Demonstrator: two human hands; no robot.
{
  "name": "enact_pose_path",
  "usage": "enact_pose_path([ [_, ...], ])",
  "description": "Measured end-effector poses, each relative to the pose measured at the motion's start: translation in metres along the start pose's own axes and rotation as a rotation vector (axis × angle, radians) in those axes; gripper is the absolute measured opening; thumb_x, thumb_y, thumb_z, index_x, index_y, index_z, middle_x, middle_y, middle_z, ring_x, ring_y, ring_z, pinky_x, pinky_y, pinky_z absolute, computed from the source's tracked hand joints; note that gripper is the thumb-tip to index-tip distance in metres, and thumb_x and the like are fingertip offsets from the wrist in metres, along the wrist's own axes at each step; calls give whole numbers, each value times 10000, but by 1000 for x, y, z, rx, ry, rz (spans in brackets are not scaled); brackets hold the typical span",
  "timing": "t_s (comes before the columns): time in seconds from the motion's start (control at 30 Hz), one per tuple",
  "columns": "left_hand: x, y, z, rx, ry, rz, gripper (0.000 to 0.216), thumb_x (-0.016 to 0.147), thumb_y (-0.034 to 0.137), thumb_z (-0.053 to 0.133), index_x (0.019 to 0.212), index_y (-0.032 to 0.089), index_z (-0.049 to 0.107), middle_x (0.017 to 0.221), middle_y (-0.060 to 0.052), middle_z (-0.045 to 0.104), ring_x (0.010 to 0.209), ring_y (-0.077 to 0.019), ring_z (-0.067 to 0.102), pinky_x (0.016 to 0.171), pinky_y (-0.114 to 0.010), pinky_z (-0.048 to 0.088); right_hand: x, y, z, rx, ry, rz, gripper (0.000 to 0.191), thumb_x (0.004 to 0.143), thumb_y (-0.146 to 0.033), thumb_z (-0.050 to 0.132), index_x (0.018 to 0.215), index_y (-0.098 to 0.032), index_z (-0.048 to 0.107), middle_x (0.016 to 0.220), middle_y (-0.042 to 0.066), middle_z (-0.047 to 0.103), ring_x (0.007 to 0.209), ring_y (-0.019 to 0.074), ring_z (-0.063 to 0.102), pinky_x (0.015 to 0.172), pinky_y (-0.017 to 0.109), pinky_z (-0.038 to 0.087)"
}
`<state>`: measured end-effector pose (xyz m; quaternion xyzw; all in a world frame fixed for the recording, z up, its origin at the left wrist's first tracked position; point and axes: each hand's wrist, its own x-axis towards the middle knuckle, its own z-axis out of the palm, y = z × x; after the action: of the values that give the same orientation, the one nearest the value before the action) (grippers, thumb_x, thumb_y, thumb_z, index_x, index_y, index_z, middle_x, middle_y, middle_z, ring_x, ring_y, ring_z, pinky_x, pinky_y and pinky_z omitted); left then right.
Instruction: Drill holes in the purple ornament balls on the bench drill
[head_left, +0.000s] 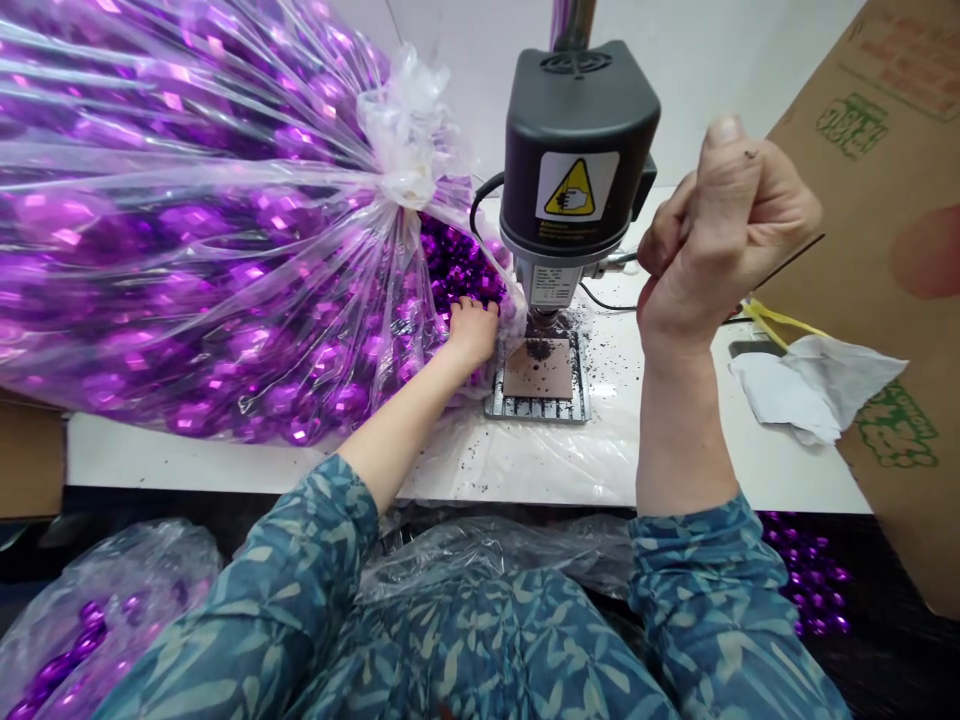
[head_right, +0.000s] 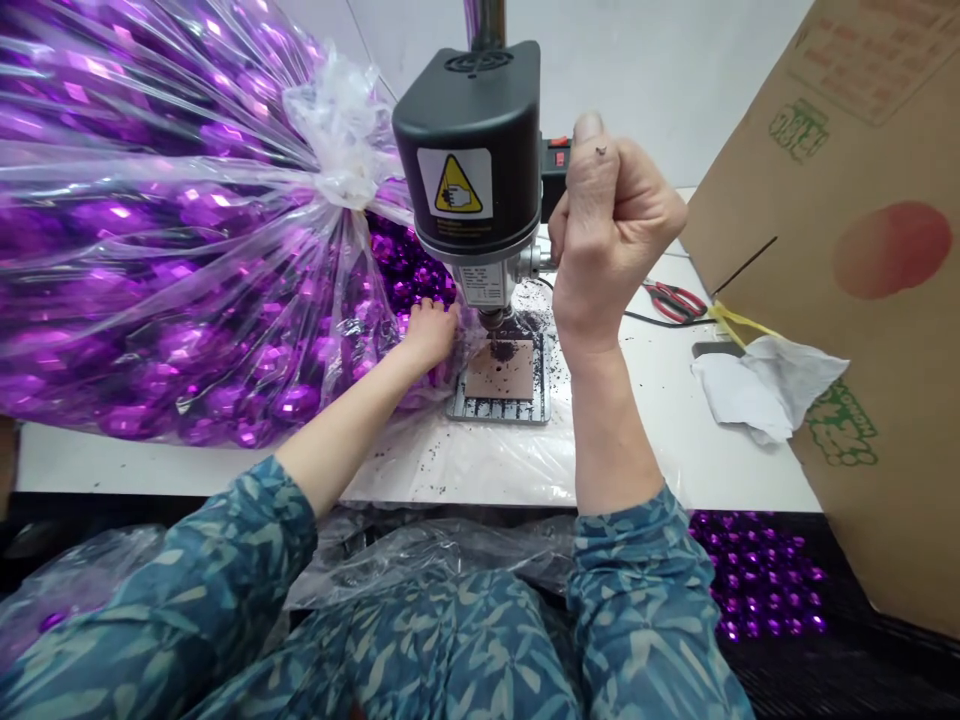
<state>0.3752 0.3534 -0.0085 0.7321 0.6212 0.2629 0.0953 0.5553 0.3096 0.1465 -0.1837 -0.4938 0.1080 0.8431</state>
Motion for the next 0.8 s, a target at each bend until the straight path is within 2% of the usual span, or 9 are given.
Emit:
enact_pose_path([
  [0.23, -34, 15, -51, -368, 205, 13, 372, 792, 197, 731, 1161, 235, 699, 1251, -98, 564, 989, -258, 678, 922, -436, 563, -3, -7, -2, 46, -20, 30, 536, 837, -503, 692, 525, -226, 357, 388, -92, 363, 332, 37, 257, 420, 264, 195],
  [0.33, -67, 36, -67, -823, 84, -61, 319, 882, 331, 713, 1186, 247, 675, 1127, -68, 653, 904, -177, 684, 821, -345, 604, -4, -8, -2, 69, -23, 51, 525, 829, -436, 726, 535, -224, 348, 389, -98, 357, 326, 37, 246, 408, 259, 167],
  [0.43, -100, 50, -54, -1152, -150, -206, 324, 936, 481, 648, 1126, 221, 679, 1037, -88, 716, 840, -170, 705, 743, -330, 620, -4, -8, -2, 68, -26, 40, 547, 788, -508, 728, 536, -226, 333, 390, -100, 343, 323, 35, 245, 404, 263, 155],
  [0.47, -112, 52, -44, -1161, -166, -237, 329, 923, 489, 664, 1097, 210, 680, 1015, -91, 726, 809, -171, 707, 715, -329, 620, -4, -7, -2, 55, -30, 33, 556, 772, -538, 722, 536, -228, 325, 392, -101, 336, 324, 35, 248, 406, 264, 161],
  [0.53, -136, 56, -22, -1014, -23, -202, 272, 907, 429, 696, 1056, 202, 680, 998, -86, 729, 784, -171, 704, 684, -319, 609, -4, -6, -1, 6, -27, 22, 575, 760, -608, 683, 540, -236, 303, 396, -103, 320, 326, 34, 247, 404, 269, 175],
  [0.6, -164, 61, 1, -723, 291, 44, 162, 933, 326, 663, 1053, 219, 681, 1066, -88, 719, 892, -183, 704, 731, -314, 599, -5, -6, 0, -67, -17, 8, 594, 781, -692, 590, 553, -250, 265, 396, -106, 291, 326, 30, 228, 400, 276, 186],
  [0.67, -192, 69, 20, -477, 488, 531, 213, 925, 297, 662, 1134, 256, 667, 1213, -100, 696, 1109, -228, 668, 871, -361, 589, -7, -6, 2, -121, -5, -26, 597, 810, -761, 454, 570, -258, 238, 399, -105, 266, 331, 26, 205, 414, 284, 206],
  [0.73, -213, 78, 36, -284, 452, 911, 337, 896, 362, 695, 1213, 259, 642, 1351, -127, 646, 1312, -301, 570, 1019, -447, 540, -10, -7, 4, -133, 4, -64, 592, 813, -784, 377, 586, -258, 228, 415, -99, 261, 349, 24, 185, 450, 293, 239],
  [0.8, -224, 84, 50, -158, 349, 985, 410, 869, 346, 730, 1250, 255, 609, 1459, -152, 573, 1425, -347, 479, 1086, -504, 493, -13, -8, 5, -144, 10, -66, 599, 810, -798, 349, 604, -252, 217, 445, -92, 243, 383, 29, 148, 475, 293, 264],
])
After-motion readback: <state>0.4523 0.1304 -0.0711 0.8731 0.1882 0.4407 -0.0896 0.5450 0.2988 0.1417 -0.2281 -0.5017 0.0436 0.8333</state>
